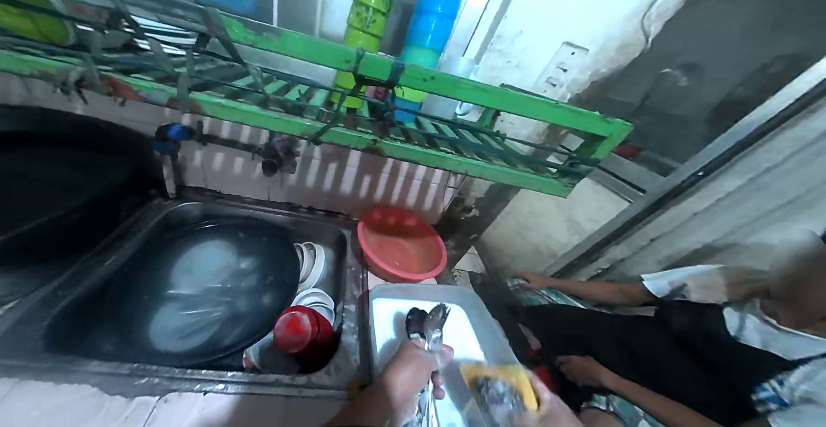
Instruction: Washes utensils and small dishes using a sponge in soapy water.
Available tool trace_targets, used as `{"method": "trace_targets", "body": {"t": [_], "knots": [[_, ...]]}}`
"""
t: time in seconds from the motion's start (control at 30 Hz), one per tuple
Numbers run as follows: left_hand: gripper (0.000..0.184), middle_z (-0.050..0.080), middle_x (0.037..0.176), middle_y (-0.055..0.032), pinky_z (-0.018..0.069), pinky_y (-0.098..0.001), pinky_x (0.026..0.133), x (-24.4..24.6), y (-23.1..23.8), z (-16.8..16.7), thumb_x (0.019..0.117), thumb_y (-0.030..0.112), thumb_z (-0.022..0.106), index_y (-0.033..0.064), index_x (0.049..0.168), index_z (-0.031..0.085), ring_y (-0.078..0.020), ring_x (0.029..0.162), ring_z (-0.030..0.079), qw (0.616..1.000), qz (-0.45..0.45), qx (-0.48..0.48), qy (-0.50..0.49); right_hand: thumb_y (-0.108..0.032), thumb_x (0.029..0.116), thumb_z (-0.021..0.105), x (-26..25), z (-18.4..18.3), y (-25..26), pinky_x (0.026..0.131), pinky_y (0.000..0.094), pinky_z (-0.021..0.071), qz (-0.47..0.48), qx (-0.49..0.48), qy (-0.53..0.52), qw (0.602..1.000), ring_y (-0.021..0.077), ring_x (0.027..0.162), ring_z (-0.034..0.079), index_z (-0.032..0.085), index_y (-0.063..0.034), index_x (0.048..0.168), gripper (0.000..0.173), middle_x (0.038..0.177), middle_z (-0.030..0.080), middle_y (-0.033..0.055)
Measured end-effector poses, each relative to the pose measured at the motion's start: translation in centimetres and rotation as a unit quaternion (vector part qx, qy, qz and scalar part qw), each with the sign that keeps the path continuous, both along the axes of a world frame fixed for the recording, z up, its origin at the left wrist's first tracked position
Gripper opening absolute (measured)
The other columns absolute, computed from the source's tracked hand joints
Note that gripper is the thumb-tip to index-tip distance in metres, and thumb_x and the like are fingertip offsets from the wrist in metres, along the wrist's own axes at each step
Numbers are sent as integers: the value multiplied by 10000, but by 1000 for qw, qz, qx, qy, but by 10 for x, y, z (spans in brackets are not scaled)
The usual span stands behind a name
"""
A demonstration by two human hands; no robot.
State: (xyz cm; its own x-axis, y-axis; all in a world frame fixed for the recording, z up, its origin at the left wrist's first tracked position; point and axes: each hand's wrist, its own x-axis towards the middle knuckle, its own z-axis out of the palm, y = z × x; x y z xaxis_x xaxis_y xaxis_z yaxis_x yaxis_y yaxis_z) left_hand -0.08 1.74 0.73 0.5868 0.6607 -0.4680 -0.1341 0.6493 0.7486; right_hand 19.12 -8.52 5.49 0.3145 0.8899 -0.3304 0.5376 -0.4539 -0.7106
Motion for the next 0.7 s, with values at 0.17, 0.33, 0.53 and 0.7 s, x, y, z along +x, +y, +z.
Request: {"method": "trace_targets", "body": {"t": [0.17,0.33,0.53,0.7], "knots": [[135,541,771,-2,493,-239,570,5,-9,5,1006,64,584,52,1125,521,-85,591,540,976,-172,70,109,-49,685,867,-22,30,29,1056,490,500,26,43,-18,999,273,1257,606,551,-86,1442,821,1404,606,152],[314,617,948,-62,496,-241,583,-1,-9,5,1025,62,578,-16,1328,550,-87,642,564,993,-70,72,65,14,701,829,-21,10,39,906,522,561,-124,53,45,990,327,1081,669,471,-35,1464,845,1240,644,235],[313,562,879,-55,458,-252,588,2,-10,3,1020,36,568,-19,1326,535,-97,630,508,984,-80,111,112,-134,820,841,-26,13,59,1062,600,453,-85,-10,-83,993,420,1257,589,435,-52,1530,823,1351,604,278],[260,559,811,-42,463,-241,532,3,-4,-3,1012,76,608,-5,1252,545,-88,558,508,989,-54,91,104,-23,820,775,-1,24,59,856,483,583,-193,125,99,968,300,1042,678,398,-51,1512,788,1265,628,220]]}}
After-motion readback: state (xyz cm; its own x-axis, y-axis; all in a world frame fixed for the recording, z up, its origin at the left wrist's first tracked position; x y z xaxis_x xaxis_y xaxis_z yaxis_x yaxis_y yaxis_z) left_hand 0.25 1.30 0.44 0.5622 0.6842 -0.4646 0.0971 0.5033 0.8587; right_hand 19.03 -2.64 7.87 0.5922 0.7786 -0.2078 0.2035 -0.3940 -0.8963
